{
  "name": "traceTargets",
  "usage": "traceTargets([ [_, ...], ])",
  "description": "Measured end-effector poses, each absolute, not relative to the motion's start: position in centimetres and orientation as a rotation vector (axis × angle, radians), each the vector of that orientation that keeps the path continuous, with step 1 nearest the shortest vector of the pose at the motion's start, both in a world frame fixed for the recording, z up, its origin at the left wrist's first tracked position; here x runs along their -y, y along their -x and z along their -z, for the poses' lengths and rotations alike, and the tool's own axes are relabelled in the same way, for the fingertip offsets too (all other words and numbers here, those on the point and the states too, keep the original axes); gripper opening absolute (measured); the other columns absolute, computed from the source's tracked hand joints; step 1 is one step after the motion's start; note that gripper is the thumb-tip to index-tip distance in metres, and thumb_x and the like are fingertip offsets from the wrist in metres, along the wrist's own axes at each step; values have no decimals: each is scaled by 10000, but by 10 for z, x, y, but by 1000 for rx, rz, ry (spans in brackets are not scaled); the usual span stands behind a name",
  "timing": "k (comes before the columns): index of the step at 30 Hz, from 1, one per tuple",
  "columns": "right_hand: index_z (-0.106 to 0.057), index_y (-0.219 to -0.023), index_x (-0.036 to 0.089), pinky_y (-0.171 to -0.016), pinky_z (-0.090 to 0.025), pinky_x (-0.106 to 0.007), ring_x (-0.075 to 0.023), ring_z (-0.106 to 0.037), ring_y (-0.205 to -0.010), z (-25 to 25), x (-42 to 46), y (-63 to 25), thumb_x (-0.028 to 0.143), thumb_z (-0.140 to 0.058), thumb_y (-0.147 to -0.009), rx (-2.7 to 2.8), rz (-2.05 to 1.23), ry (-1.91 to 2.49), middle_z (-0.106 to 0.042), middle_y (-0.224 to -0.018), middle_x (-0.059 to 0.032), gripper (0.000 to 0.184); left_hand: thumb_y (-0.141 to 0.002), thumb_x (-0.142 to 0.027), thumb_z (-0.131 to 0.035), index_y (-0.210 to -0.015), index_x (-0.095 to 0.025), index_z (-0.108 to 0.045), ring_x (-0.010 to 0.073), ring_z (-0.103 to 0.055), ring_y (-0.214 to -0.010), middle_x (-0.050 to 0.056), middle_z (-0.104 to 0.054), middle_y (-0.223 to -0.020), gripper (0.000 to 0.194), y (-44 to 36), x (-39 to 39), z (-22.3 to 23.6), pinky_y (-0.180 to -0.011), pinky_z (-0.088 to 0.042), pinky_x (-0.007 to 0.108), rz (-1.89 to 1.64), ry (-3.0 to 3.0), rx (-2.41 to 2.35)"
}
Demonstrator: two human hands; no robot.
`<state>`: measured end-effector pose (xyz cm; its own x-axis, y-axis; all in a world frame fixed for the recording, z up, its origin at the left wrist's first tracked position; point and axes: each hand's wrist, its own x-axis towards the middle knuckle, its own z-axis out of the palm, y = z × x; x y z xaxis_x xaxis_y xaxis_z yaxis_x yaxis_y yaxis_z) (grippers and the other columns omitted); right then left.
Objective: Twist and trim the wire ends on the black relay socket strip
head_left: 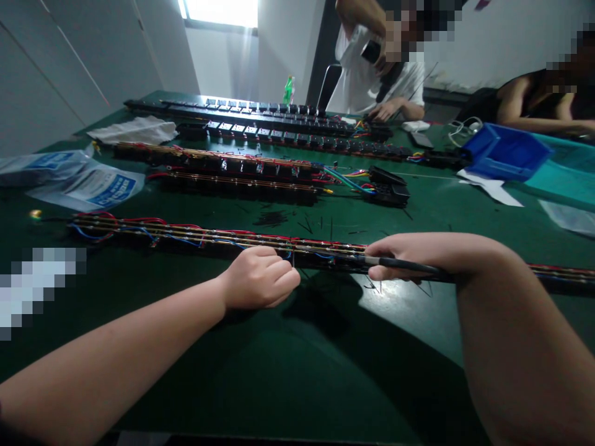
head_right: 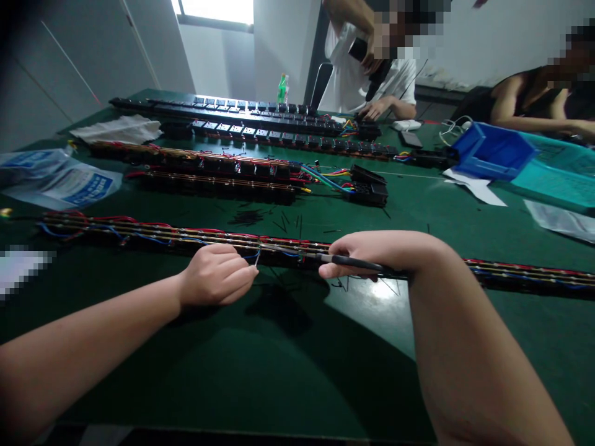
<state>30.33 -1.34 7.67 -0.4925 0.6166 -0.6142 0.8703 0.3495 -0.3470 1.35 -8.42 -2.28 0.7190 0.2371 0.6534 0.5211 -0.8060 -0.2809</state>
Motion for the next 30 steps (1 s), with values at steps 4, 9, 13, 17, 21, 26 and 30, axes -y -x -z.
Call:
traceTargets([
  [4, -566, -777, 202, -467, -404, -275, -154, -525, -517, -74, 13, -305, 827, -516, -736, -1953, 1179, -1266, -535, -585, -3, 628, -901, -165, -530, -676, -189, -557, 102, -474, -505, -35, -585, -594, 228, -15, 83, 24, -546, -404, 270, 811, 2517, 515],
  [9, -526, -722, 203, -469, -410, -274, -142, -509, -510, -69, 12, -297, 840, -514, -728, -1942, 1272, -1220, -520, -586, 5, 638, -892, -162, -542, -673, -188, -553, 107, -444, -489, -35, -561, -574, 221, -16, 83, 22, -531, -398, 269, 793, 2543, 493],
  [13, -531, -737, 200, -475, -414, -279, -143, -511, -515, -67, 11, -293, 850, -527, -711, -1968, 1291, -1209, -513, -590, 9, 651, -913, -171, -513, -678, -192, -550, 102, -431, -490, -39, -542, -568, 239, -16, 83, 21, -539, -392, 265, 745, 2554, 503],
  [17, -527, -709, 194, -475, -404, -274, -139, -511, -512, -62, 9, -291, 845, -502, -737, -2011, 1286, -1174, -513, -581, 7, 652, -908, -170, -518, -669, -193, -546, 107, -424, -491, -42, -526, -566, 242, -16, 83, 21, -531, -390, 267, 735, 2559, 499],
  [21, -535, -690, 197, -460, -373, -273, -128, -479, -485, -58, 7, -292, 823, -507, -754, -2057, 1263, -1154, -529, -563, 9, 630, -901, -167, -528, -674, -193, -555, 109, -434, -496, -40, -539, -573, 230, -16, 83, 21, -533, -398, 267, 741, 2573, 498],
  [26, -510, -624, 195, -429, -330, -257, -103, -422, -437, -54, 4, -293, 845, -478, -749, -2017, 1428, -1079, -494, -514, 23, 662, -892, -170, -527, -693, -193, -561, 115, -477, -517, -30, -573, -597, 203, -14, 81, 22, -551, -416, 276, 757, 2563, 520],
  [30, -502, -609, 191, -419, -304, -248, -94, -398, -410, -54, 6, -290, 840, -465, -762, -2021, 1518, -1029, -454, -480, 35, 668, -889, -144, -510, -756, -192, -567, 120, -544, -574, -16, -632, -669, 153, -13, 84, 22, -583, -429, 285, 851, 2532, 572],
])
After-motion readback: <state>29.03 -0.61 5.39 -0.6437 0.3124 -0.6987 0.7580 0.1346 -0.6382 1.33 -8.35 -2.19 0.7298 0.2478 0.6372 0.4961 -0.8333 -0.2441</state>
